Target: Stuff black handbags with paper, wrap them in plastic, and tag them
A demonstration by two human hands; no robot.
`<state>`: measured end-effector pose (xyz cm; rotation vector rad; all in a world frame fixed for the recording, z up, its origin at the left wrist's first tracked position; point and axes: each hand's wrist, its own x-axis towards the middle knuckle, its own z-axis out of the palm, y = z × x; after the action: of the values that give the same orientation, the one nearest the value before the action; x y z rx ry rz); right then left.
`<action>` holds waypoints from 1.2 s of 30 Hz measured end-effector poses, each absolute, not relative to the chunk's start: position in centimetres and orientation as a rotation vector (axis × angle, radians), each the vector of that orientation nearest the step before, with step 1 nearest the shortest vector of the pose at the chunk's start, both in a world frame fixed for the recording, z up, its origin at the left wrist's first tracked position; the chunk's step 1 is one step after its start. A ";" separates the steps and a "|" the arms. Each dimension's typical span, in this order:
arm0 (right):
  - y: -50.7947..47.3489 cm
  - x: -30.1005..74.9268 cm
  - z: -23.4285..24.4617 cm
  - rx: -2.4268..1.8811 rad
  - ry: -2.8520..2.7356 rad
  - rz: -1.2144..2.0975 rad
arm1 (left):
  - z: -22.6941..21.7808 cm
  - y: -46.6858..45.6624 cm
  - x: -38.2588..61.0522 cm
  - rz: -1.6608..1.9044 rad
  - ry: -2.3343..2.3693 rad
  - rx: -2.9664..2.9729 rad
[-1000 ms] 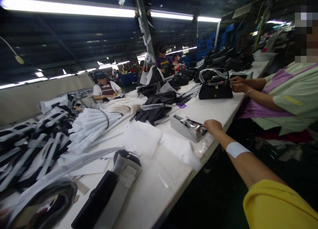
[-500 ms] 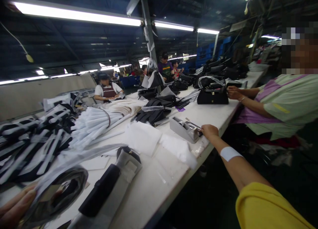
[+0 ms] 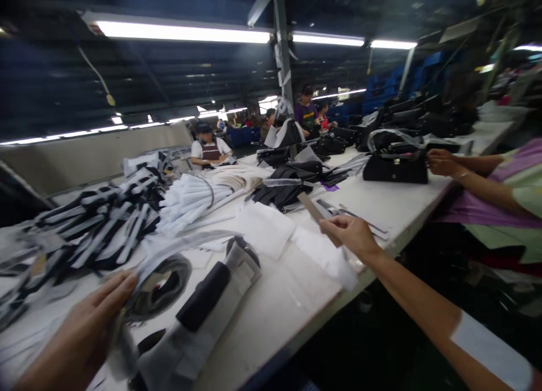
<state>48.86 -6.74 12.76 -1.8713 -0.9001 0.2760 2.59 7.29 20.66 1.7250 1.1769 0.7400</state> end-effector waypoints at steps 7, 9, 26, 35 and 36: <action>-5.2 32.9 15.7 -1.363 -1.324 1.134 | 22.2 5.2 4.5 0.876 1.076 1.506; -4.3 30.6 15.7 -1.284 -1.349 1.195 | 22.4 4.9 4.5 0.897 1.065 1.545; -0.9 21.7 18.3 -0.778 -0.894 1.577 | 22.0 4.1 4.3 0.980 0.913 1.732; -1.9 20.2 19.2 -0.817 -0.811 1.448 | 21.5 2.8 4.8 1.087 0.874 1.806; -1.9 20.0 19.1 -0.820 -0.804 1.437 | 21.2 2.7 4.9 1.084 0.901 1.777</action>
<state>20.01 -1.93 19.10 -0.8196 -0.8037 1.4366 4.86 2.75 21.24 1.7773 0.9011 1.0844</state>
